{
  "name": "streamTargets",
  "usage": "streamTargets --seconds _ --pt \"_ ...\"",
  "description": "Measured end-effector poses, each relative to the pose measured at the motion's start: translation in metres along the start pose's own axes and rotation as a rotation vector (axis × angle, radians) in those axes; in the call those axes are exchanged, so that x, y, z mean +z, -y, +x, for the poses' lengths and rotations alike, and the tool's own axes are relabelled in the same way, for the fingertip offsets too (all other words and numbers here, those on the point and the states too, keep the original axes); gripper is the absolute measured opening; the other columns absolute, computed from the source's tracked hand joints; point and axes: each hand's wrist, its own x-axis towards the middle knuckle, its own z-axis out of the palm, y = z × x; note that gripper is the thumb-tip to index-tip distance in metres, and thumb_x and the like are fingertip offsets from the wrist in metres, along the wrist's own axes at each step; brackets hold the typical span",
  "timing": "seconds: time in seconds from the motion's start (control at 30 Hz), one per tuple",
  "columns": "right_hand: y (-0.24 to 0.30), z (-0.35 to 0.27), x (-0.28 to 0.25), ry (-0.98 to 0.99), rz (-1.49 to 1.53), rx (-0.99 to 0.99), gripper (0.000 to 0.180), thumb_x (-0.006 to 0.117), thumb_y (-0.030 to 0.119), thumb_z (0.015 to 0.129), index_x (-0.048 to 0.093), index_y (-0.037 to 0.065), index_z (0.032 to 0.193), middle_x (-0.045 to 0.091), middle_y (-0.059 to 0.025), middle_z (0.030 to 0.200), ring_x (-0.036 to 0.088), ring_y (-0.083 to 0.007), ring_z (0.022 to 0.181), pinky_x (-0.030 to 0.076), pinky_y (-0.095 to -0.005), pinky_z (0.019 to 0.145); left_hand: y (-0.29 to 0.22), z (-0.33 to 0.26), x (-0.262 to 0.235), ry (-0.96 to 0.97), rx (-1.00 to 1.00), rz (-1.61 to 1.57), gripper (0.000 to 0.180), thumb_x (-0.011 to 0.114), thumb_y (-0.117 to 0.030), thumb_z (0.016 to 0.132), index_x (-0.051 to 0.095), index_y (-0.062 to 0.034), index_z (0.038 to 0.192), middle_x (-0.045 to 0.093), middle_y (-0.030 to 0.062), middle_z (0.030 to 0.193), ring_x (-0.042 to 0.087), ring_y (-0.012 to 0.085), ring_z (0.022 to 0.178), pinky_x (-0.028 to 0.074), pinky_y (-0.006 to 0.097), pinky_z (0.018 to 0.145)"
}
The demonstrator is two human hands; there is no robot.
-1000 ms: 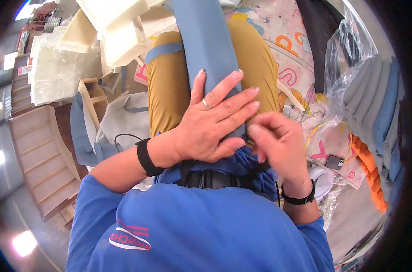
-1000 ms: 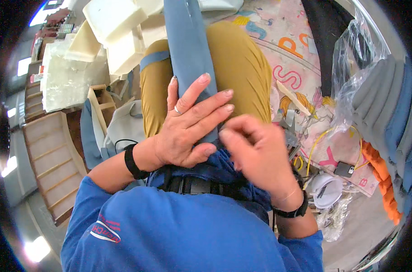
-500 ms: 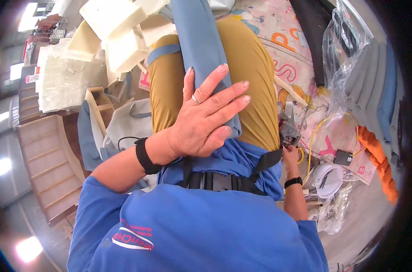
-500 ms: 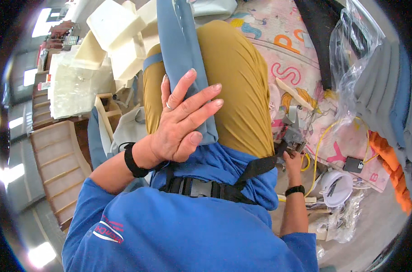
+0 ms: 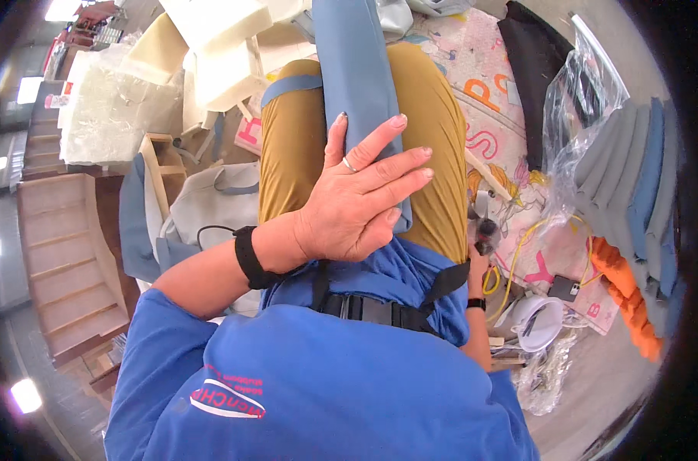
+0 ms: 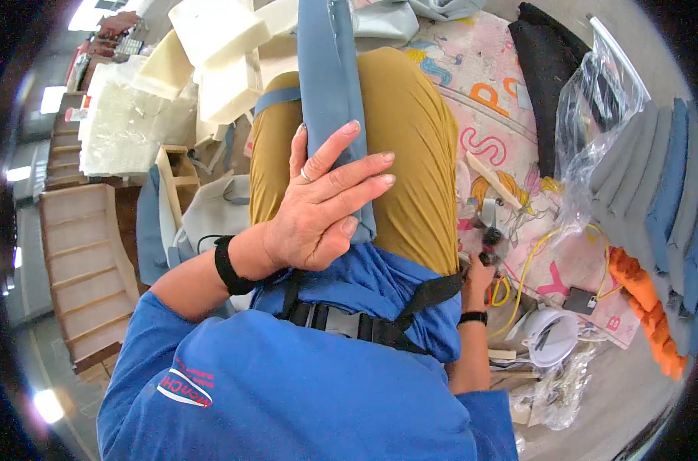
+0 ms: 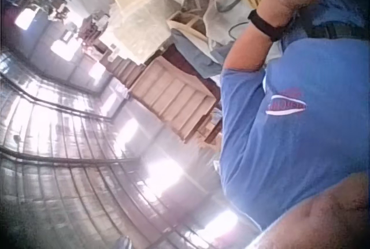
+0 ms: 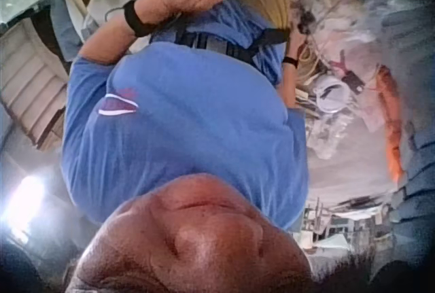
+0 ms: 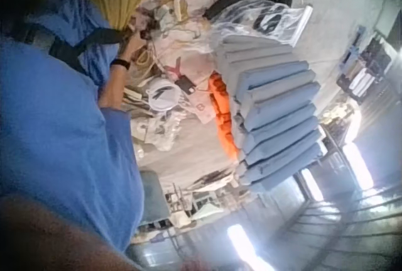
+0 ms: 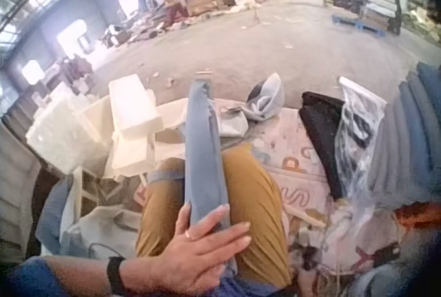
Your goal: Stapling fabric onto foam cushions using a pneumatic stapler.
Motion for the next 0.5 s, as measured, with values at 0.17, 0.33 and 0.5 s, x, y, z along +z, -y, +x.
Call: streamTargets --seconds 0.17,0.33,0.5 --pt "0.14 -0.093 -0.105 0.33 0.48 -0.15 0.023 0.07 0.024 0.087 0.059 0.005 0.081 0.053 -0.0004 0.062 0.051 -0.0116 0.052 0.042 -0.0273 0.05 -0.003 -0.002 -0.001 -0.034 0.003 -0.031 0.045 0.049 -0.017 0.081 0.061 -0.0042 0.123 0.056 0.008 0.134 0.031 0.0339 0.142 -0.003 0.063 0.113" --pt "0.264 -0.183 -0.172 0.591 0.119 -0.575 0.013 0.063 0.009 0.082 0.06 0.001 0.092 0.055 -0.0011 0.064 0.053 -0.011 0.056 0.043 -0.0248 0.054 -0.002 -0.003 -0.003 -0.008 0.008 0.003 0.053 0.046 -0.014 0.079 0.057 -0.005 0.13 0.053 0.0097 0.139 0.029 0.0366 0.143 -0.006 0.057 0.115" --pt "0.297 -0.174 -0.196 0.882 -0.371 -0.996 0.049 0.081 0.018 0.066 0.066 0.003 0.109 0.067 -0.014 0.111 0.062 -0.0263 0.11 0.044 -0.0397 0.099 -0.002 -0.003 0.001 -0.036 -0.009 -0.027 0.056 0.049 -0.012 0.077 0.054 -0.0064 0.133 0.052 0.0087 0.14 0.028 0.0362 0.144 -0.007 0.058 0.114"
